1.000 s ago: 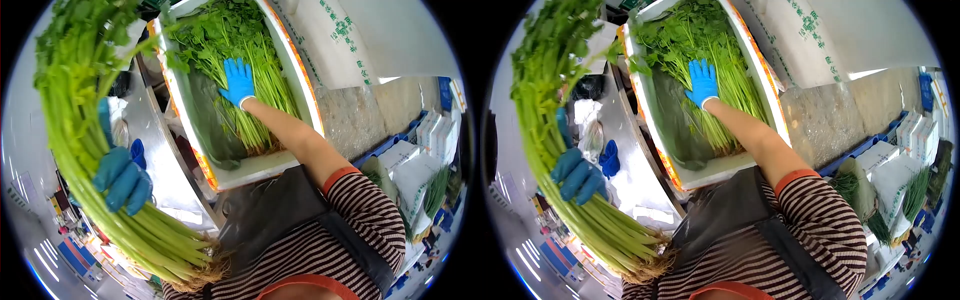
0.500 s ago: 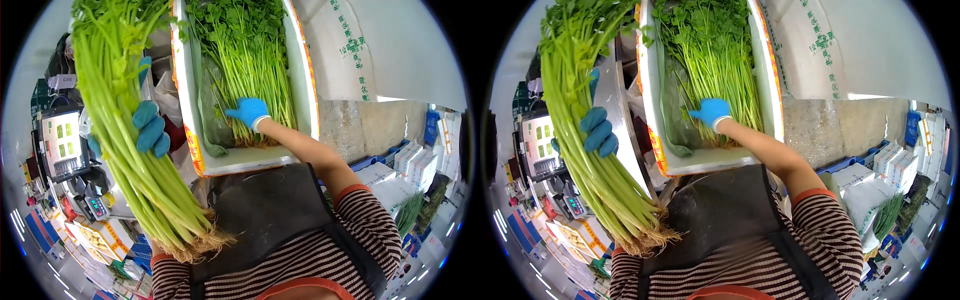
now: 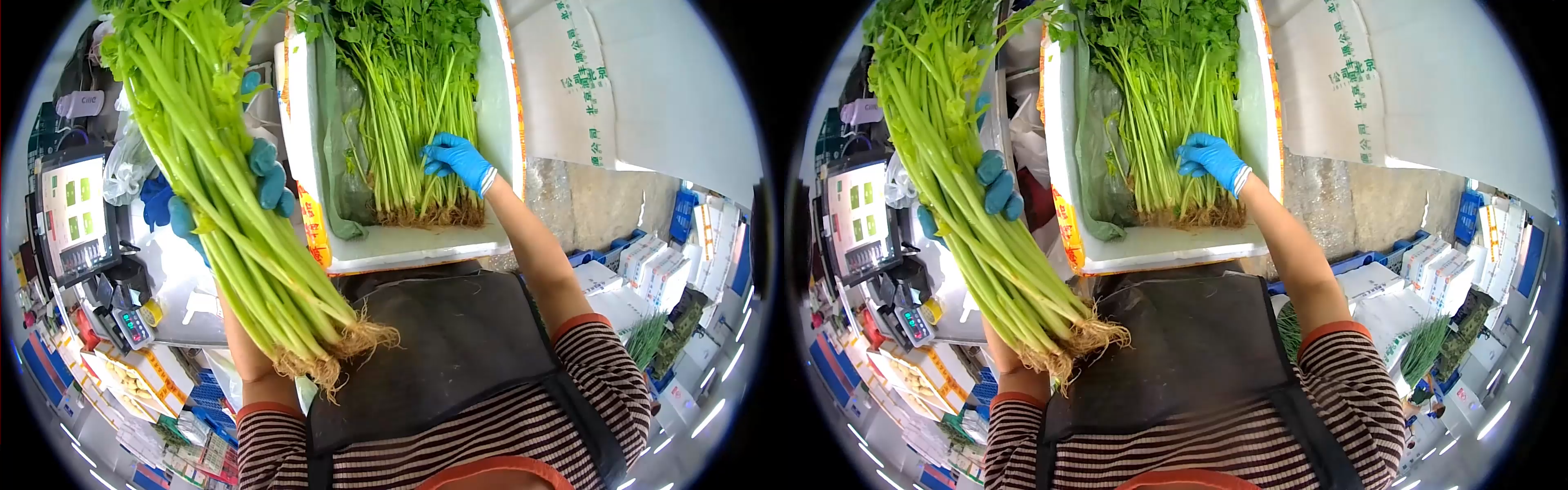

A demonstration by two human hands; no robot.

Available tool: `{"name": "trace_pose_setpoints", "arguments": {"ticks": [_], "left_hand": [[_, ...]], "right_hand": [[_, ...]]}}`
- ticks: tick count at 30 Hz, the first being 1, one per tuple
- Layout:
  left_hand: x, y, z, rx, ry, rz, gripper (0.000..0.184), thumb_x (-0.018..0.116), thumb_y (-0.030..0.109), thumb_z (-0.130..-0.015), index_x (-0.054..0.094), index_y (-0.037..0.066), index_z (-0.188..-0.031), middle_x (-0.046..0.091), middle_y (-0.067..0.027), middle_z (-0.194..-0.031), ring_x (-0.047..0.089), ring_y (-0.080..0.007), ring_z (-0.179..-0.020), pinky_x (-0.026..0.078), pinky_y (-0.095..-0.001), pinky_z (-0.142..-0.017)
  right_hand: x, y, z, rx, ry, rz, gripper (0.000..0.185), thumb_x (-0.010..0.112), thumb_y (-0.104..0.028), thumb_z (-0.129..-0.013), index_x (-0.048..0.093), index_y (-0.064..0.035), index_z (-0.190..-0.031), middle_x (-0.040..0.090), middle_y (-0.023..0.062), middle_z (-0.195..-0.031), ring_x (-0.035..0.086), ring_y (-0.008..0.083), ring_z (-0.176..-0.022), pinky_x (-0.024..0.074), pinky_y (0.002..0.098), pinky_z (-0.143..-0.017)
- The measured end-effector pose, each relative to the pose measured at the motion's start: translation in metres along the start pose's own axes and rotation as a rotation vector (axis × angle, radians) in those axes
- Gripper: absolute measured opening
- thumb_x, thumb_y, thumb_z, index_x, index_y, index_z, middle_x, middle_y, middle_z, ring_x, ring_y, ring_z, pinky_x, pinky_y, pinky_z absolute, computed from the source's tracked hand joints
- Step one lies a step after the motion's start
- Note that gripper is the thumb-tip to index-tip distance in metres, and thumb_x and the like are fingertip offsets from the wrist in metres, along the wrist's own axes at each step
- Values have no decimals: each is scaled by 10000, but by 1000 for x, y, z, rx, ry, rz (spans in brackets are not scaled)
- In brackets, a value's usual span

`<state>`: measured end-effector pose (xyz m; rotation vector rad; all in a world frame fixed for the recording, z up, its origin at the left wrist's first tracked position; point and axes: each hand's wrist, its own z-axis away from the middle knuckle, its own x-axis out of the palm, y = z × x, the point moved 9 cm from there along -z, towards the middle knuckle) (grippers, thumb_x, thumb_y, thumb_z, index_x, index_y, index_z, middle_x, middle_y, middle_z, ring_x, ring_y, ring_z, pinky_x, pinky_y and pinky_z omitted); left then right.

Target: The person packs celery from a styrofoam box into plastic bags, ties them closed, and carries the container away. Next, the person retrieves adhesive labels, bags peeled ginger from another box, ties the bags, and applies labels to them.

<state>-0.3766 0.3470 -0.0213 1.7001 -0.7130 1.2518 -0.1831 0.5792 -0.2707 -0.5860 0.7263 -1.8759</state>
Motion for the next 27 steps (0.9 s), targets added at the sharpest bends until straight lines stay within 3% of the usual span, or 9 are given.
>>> {"name": "trace_pose_setpoints", "arguments": {"ticks": [2, 6, 13, 19, 21, 23, 24, 26, 27], "left_hand": [[-3, -8, -6, -10, 67, -40, 839, 702, 540, -789, 420, -6, -1360, 526, -220, -1194, 590, -288, -878, 559, -423, -769], [4, -51, -35, -153, -134, 108, 856, 752, 472, -777, 417, -10, -1400, 496, -285, -1315, 616, -311, -960, 579, -434, -844], [-14, -132, -63, -348, 5, 181, 846, 654, 513, -858, 304, 62, -1482, 493, -315, -1317, 614, -286, -918, 584, -389, -772], [-20, -146, -74, -374, 52, 225, 829, 618, 525, -880, 314, 28, -1469, 484, -307, -1330, 617, -282, -916, 563, -411, -805], [-17, -138, -79, -336, 49, 181, 820, 615, 529, -881, 326, 29, -1462, 490, -305, -1325, 615, -279, -918, 563, -407, -796], [-28, -125, -80, -270, 82, 172, 901, 649, 563, -847, 289, 36, -1482, 577, -233, -1179, 612, -242, -845, 559, -382, -712], [-14, -117, -87, -287, 52, 134, 934, 659, 557, -839, 245, 40, -1498, 578, -214, -1161, 605, -228, -822, 555, -373, -697], [-6, -90, -89, -244, -18, 60, 1014, 662, 530, -838, 97, 57, -1533, 552, -195, -1193, 587, -193, -789, 541, -347, -674], [0, -78, -90, -295, -126, 109, 1051, 704, 475, -819, 60, 63, -1539, 527, -175, -1237, 586, -205, -839, 524, -382, -748]], "right_hand": [[0, -11, 11, -25, 4, -42, 185, 621, -245, -942, 632, -68, -995, 717, 57, -931, 701, 129, -741, 534, 236, -623], [-5, -40, 48, -123, 49, -83, 208, 607, -258, -961, 639, -64, -1029, 704, 68, -985, 691, 134, -736, 538, 239, -643], [-42, -71, 104, -264, 135, -116, 204, 602, -258, -962, 638, -62, -1005, 693, 52, -933, 637, 114, -633, 511, 233, -589], [-37, -36, 86, -413, 196, -131, 187, 598, -214, -962, 597, -29, -993, 665, 67, -964, 613, 137, -876, 486, 307, -862], [-33, 15, 63, -273, 321, 31, 285, 630, -281, -945, 572, -20, -1043, 658, 76, -947, 632, 143, -794, 520, 306, -739], [-6, 58, 47, -51, 294, -220, 395, 641, -366, -929, 546, -16, -1085, 651, 77, -910, 630, 156, -657, 507, 290, -561], [14, 22, 78, 99, 229, -299, 484, 626, -427, -927, 516, -12, -1150, 649, 70, -862, 613, 141, -570, 464, 271, -451], [30, -6, 93, 83, 27, -268, 527, 576, -424, -957, 525, 0, -1265, 619, 35, -762, 516, 85, -529, 416, 224, -457], [31, -34, 110, 42, -110, -276, 543, 550, -426, -971, 526, -2, -1310, 595, 15, -712, 467, 66, -520, 387, 213, -453]]}}
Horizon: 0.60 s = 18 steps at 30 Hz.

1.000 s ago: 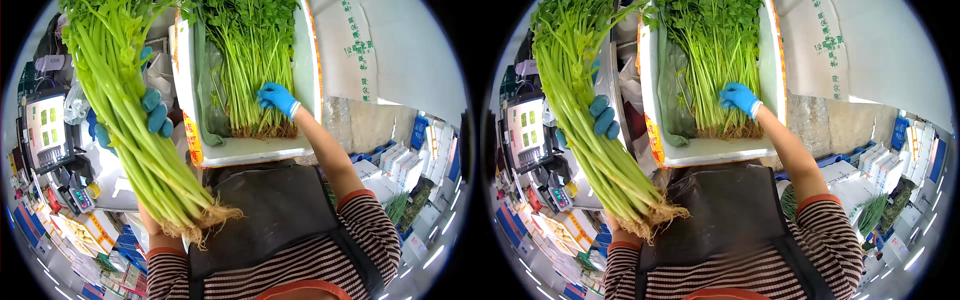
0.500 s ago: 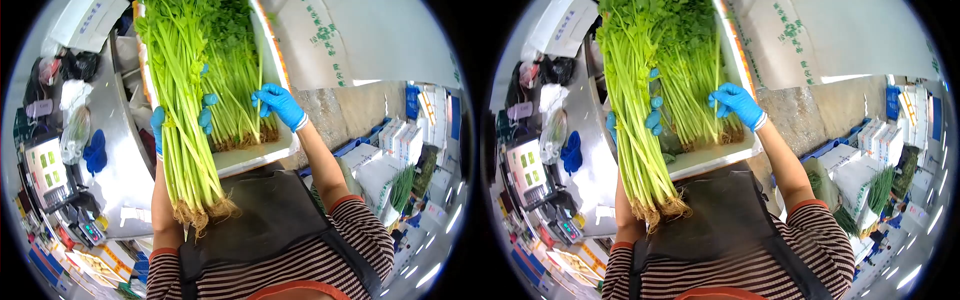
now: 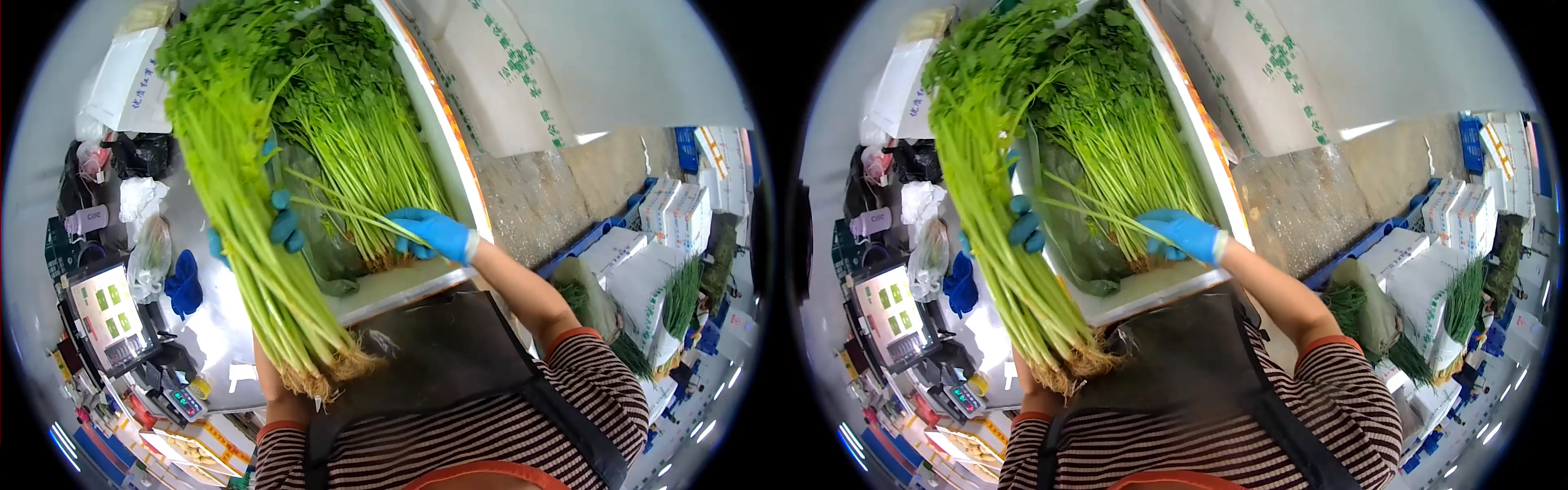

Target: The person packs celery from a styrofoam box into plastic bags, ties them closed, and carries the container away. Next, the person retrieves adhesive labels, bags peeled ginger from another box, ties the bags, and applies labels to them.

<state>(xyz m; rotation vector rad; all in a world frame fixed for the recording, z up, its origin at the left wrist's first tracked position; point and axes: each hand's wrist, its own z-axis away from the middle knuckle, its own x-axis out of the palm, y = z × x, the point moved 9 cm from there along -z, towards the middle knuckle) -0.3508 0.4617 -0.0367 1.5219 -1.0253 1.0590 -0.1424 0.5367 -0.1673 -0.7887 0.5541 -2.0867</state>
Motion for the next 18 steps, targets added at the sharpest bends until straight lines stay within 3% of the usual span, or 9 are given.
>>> {"name": "trace_pose_setpoints", "arguments": {"ticks": [2, 5, 7, 10, 12, 14, 16, 17, 18], "left_hand": [[12, 27, 8, -60, -152, -4, 1066, 750, 402, -778, 75, 75, -1536, 502, -157, -1277, 569, -234, -923, 484, -425, -835], [23, 61, 30, -32, -237, -88, 960, 753, 380, -765, 222, 70, -1503, 456, -153, -1337, 545, -259, -1003, 451, -444, -875], [27, 77, 50, 214, -134, -169, 904, 716, 471, -799, 290, 43, -1471, 481, -167, -1310, 544, -247, -987, 473, -414, -809], [28, 83, 60, 334, -40, -287, 766, 630, 485, -883, 331, 95, -1471, 415, -163, -1393, 523, -227, -989, 460, -410, -846], [14, 71, 58, 355, 217, -206, 812, 630, 509, -854, 341, 42, -1451, 482, -217, -1337, 583, -264, -963, 521, -404, -829], [-5, 61, 64, 430, 516, -224, 810, 637, 490, -841, 344, 27, -1438, 541, -233, -1279, 634, -293, -970, 585, -402, -806], [-20, 50, 57, 342, 626, -354, 805, 660, 451, -825, 351, 8, -1422, 551, -247, -1264, 655, -323, -997, 605, -432, -833], [-23, 47, 49, 309, 621, -431, 801, 665, 436, -822, 351, 3, -1419, 546, -252, -1268, 659, -326, -983, 607, -432, -825], [-25, 41, 39, 271, 616, -501, 798, 669, 422, -819, 351, -3, -1416, 542, -257, -1271, 664, -330, -968, 608, -433, -817]], "right_hand": [[13, -50, 29, -57, -292, -89, 500, 434, -373, -1029, 516, 17, -1331, 495, -14, -639, 378, 81, -444, 324, 211, -416], [-21, -152, 67, -270, -114, 42, 611, 327, -493, -1032, 541, 6, -1313, 410, -49, -593, 338, 55, -448, 285, 209, -408], [-44, -218, 84, -387, 20, 110, 635, 315, -537, -1023, 569, -24, -1299, 406, -71, -599, 312, 40, -455, 267, 200, -414], [-54, -305, 73, -496, 176, 298, 579, 336, -503, -1028, 621, -50, -1252, 397, -86, -604, 316, 33, -470, 276, 195, -429], [-52, -362, 39, -580, 148, 420, 516, 391, -465, -1022, 648, -65, -1222, 502, -58, -682, 380, 23, -520, 342, 181, -481], [-53, -413, -4, -695, 296, 553, 543, 475, -471, -986, 616, -13, -1240, 629, 75, -844, 566, 120, -659, 489, 271, -634], [-79, -468, -54, -889, 902, 1228, 626, 563, -493, -936, 548, 17, -1299, 661, 162, -1084, 629, 234, -882, 513, 367, -830], [-34, -465, -36, -1227, 886, 1322, 804, 577, -565, -893, 463, 113, -1308, 588, 322, -1176, 578, 391, -1151, 451, 471, -966], [15, -438, -16, -1227, 624, 1114, 872, 573, -602, -882, 403, 106, -1361, 552, 314, -1253, 566, 372, -1171, 445, 444, -989]]}}
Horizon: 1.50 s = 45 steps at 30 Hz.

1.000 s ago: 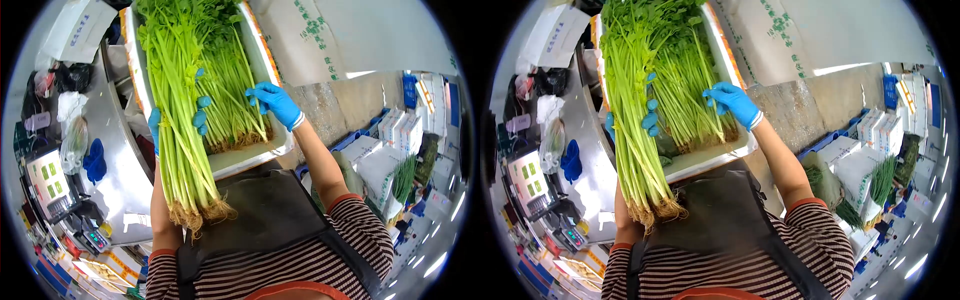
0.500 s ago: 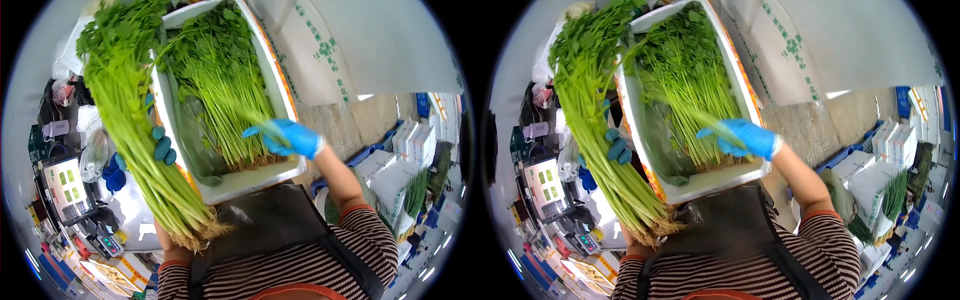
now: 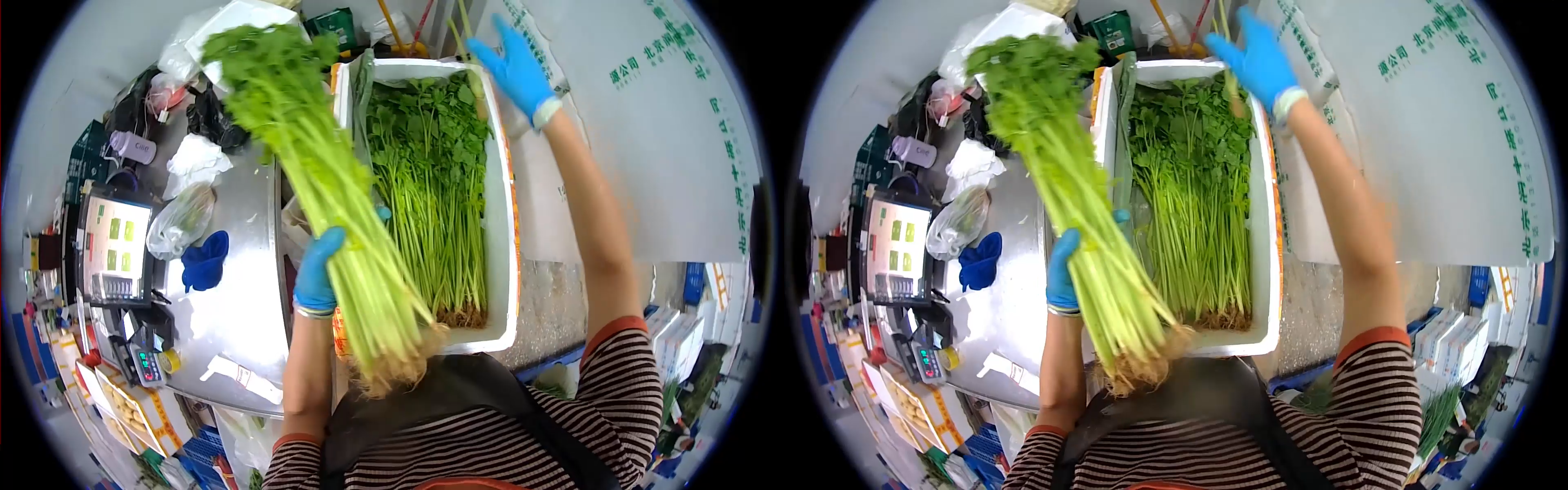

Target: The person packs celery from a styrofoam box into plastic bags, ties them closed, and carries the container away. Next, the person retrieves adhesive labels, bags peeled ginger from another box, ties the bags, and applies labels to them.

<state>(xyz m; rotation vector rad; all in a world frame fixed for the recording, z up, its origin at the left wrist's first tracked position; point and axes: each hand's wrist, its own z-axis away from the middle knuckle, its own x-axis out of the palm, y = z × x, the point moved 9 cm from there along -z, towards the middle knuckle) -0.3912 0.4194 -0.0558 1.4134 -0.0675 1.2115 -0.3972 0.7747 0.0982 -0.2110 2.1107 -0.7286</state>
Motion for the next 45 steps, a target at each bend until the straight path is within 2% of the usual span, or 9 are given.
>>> {"name": "trace_pose_setpoints", "arguments": {"ticks": [6, 10, 12, 16, 21, 30, 36, 44, 45], "left_hand": [[26, -51, -28, -166, 51, -143, 467, 661, 107, -896, 494, 13, -1323, 639, -100, -1163, 638, -179, -1032, 533, -323, -884], [42, -97, -23, -232, -1, -263, 462, 679, 65, -871, 521, -2, -1300, 651, -99, -1140, 632, -171, -1032, 510, -304, -909], [43, -121, -18, -310, -40, -260, 442, 683, 42, -857, 548, -10, -1274, 658, -102, -1127, 637, -172, -1019, 507, -298, -909], [33, -139, 14, -481, 10, -66, 385, 640, 50, -810, 611, -20, -1188, 687, -109, -1056, 673, -198, -924, 542, -314, -838], [-41, -178, 35, -577, 259, -47, 380, 638, 84, -734, 645, -41, -1093, 694, -165, -991, 681, -263, -857, 563, -359, -817], [-33, -174, 57, -627, 266, 55, 417, 644, 76, -764, 618, -42, -1162, 691, -164, -1022, 685, -262, -871, 568, -357, -805], [-48, -184, 75, -646, 295, 85, 380, 663, 165, -853, 618, -5, -1191, 685, -136, -1071, 674, -237, -929, 555, -345, -838], [-33, -190, 106, -723, 259, 202, 456, 631, 251, -927, 550, -3, -1297, 642, -146, -1197, 643, -240, -1048, 526, -346, -905], [-20, -188, 108, -744, 250, 253, 462, 624, 257, -935, 543, -5, -1307, 639, -146, -1208, 641, -244, -1057, 524, -350, -908]], "right_hand": [[136, -48, 270, 1051, -873, -1257, 931, 425, -699, -908, 211, -30, -1519, 401, 126, -1477, 388, 234, -1349, 381, 440, -1078], [132, -38, 338, 970, -532, -1479, 809, 514, -480, -977, 156, -6, -1527, 398, 104, -1477, 390, 177, -1325, 321, 301, -1112], [115, -20, 378, 1183, -424, -1266, 1012, 739, -233, -870, 10, 33, -1521, 464, 165, -1419, 483, 210, -1274, 376, 318, -1082], [102, -4, 427, 1322, -288, -1502, 870, 699, -86, -867, 128, 46, -1510, 519, 138, -1364, 557, 169, -1182, 441, 309, -1021], [87, 8, 464, 1491, -234, -1450, 887, 705, -158, -852, 142, 87, -1491, 529, 191, -1333, 549, 193, -1194, 449, 293, -1012], [91, 27, 484, 1307, -315, -1219, 919, 711, -229, -842, 147, 107, -1485, 382, 227, -1469, 413, 230, -1333, 342, 329, -1100], [105, 38, 490, 1455, -367, -1156, 865, 724, -300, -834, 269, 62, -1474, 290, 228, -1527, 353, 255, -1382, 321, 351, -1121], [94, 17, 440, 1465, -362, -1245, 731, 634, -456, -907, 391, -25, -1447, 501, 139, -1403, 528, 191, -1231, 455, 332, -1020], [99, 15, 432, 1257, -442, -1186, 727, 604, -479, -920, 391, -27, -1448, 503, 135, -1402, 527, 192, -1231, 451, 326, -1022]]}}
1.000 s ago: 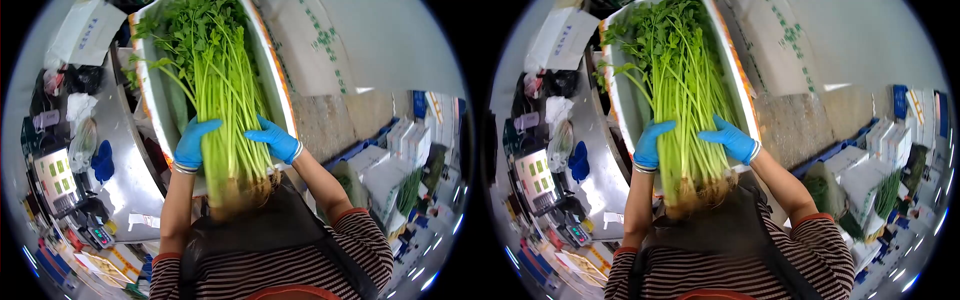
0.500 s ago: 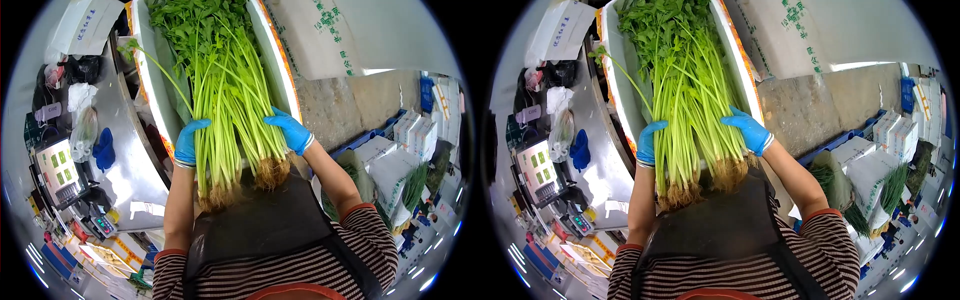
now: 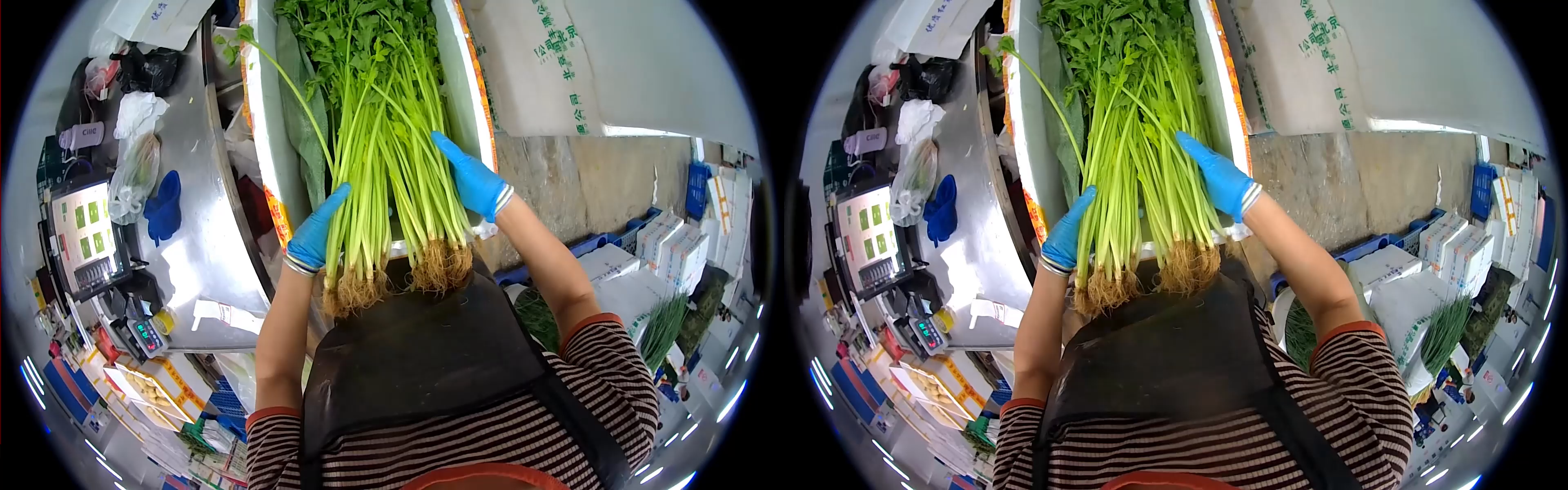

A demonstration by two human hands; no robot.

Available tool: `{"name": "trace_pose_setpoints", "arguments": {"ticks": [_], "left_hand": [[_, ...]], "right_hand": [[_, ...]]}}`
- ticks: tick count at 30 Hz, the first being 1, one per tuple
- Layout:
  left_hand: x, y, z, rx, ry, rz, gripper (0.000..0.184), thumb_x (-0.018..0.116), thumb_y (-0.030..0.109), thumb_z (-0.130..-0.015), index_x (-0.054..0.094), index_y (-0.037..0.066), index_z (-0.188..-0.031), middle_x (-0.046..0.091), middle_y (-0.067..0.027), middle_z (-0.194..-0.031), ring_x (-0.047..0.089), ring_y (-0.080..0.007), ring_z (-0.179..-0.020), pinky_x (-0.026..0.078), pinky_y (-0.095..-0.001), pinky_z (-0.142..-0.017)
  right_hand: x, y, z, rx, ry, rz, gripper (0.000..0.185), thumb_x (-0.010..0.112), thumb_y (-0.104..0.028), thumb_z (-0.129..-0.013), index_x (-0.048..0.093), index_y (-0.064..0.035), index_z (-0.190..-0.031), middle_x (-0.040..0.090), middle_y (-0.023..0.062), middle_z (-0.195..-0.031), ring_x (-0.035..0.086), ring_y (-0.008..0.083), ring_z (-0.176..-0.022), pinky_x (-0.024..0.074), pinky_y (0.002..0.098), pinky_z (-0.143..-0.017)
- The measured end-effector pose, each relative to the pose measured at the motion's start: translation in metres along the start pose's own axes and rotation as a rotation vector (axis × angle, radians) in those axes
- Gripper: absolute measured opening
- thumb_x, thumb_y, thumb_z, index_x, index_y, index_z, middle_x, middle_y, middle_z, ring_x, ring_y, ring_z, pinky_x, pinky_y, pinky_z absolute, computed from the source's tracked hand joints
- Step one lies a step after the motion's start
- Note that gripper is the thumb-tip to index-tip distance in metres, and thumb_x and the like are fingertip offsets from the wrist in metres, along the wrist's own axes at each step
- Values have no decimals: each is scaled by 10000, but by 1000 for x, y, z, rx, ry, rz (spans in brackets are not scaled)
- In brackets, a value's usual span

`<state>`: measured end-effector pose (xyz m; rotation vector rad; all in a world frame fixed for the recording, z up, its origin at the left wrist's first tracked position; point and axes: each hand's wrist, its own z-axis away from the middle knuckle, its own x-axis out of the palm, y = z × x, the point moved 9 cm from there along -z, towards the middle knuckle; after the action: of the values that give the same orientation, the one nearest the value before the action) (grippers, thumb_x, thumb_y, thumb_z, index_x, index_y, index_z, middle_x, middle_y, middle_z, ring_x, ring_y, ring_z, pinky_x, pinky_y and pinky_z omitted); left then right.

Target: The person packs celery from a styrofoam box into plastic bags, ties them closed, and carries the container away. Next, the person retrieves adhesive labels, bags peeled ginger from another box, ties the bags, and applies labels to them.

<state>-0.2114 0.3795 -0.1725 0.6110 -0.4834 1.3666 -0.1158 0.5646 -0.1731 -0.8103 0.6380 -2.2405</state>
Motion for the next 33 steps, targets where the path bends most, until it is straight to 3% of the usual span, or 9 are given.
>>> {"name": "trace_pose_setpoints", "arguments": {"ticks": [3, 6, 14, 21, 22, 25, 27, 28, 33], "left_hand": [[63, 2, -4, 333, -214, -861, 669, 677, 318, -889, 419, -32, -1398, 582, -229, -1274, 628, -293, -1093, 524, -379, -905], [113, 24, 41, 472, 630, -1839, 1095, 800, 398, -713, 158, -31, -1490, 381, -393, -1354, 575, -443, -1113, 541, -435, -850], [101, -23, 44, 454, 717, -2207, 1022, 804, 378, -696, 245, 18, -1472, 247, -378, -1435, 389, -548, -1259, 507, -522, -877], [114, -77, 73, 644, 222, -2195, 772, 729, 462, -768, 458, 87, -1387, 213, -272, -1511, 226, -595, -1345, 259, -602, -1101], [115, -83, 77, 549, 142, -2166, 617, 679, 439, -841, 527, 146, -1362, 277, -241, -1511, 181, -527, -1405, 216, -602, -1123], [114, -60, 107, 618, -49, -1815, 518, 623, 418, -905, 580, 90, -1303, 484, -206, -1395, 311, -421, -1394, 262, -571, -1118], [66, -10, 123, 483, 198, -884, 356, 575, 225, -965, 615, 71, -1283, 632, -102, -1267, 545, -233, -1236, 368, -344, -1089], [59, 26, 134, 748, 278, -737, 359, 545, 196, -978, 599, 28, -1291, 632, -98, -1260, 560, -208, -1197, 383, -332, -1069], [-30, 36, 72, 497, 270, -470, 434, 542, 298, -993, 575, -18, -1289, 651, -97, -1197, 607, -167, -1091, 457, -292, -953]], "right_hand": [[46, -1, -14, -259, -130, 173, 731, 549, -525, -939, 387, -31, -1453, 506, 124, -1400, 523, 197, -1230, 435, 323, -1037], [101, 13, -22, 113, -318, -382, 834, 418, -683, -920, 380, -49, -1460, 480, 118, -1421, 504, 235, -1245, 400, 381, -1073], [99, 47, -35, 144, -431, -626, 1039, 211, -880, -782, 342, -130, -1490, 451, 110, -1454, 458, 312, -1305, 338, 472, -1121], [76, 26, -50, 76, -394, -311, 899, 335, -764, -876, 348, -101, -1484, 468, 123, -1441, 486, 261, -1293, 403, 430, -1083], [75, 32, -54, 163, -416, -461, 692, 509, -572, -939, 436, -87, -1427, 552, 118, -1355, 565, 235, -1204, 467, 407, -1023], [68, 42, -65, 278, -324, -383, 538, 639, -411, -920, 534, -90, -1340, 626, 102, -1249, 622, 230, -1108, 504, 409, -974], [67, 48, -70, 345, -297, -440, 473, 713, -328, -876, 591, -89, -1265, 659, 93, -1183, 647, 232, -1049, 529, 405, -931], [70, 45, -69, 347, -304, -440, 480, 716, -334, -874, 590, -89, -1267, 656, 94, -1190, 645, 233, -1056, 529, 405, -930], [59, 49, -71, 411, -269, -347, 525, 735, -365, -854, 585, -90, -1276, 642, 97, -1222, 636, 234, -1076, 522, 416, -942]]}}
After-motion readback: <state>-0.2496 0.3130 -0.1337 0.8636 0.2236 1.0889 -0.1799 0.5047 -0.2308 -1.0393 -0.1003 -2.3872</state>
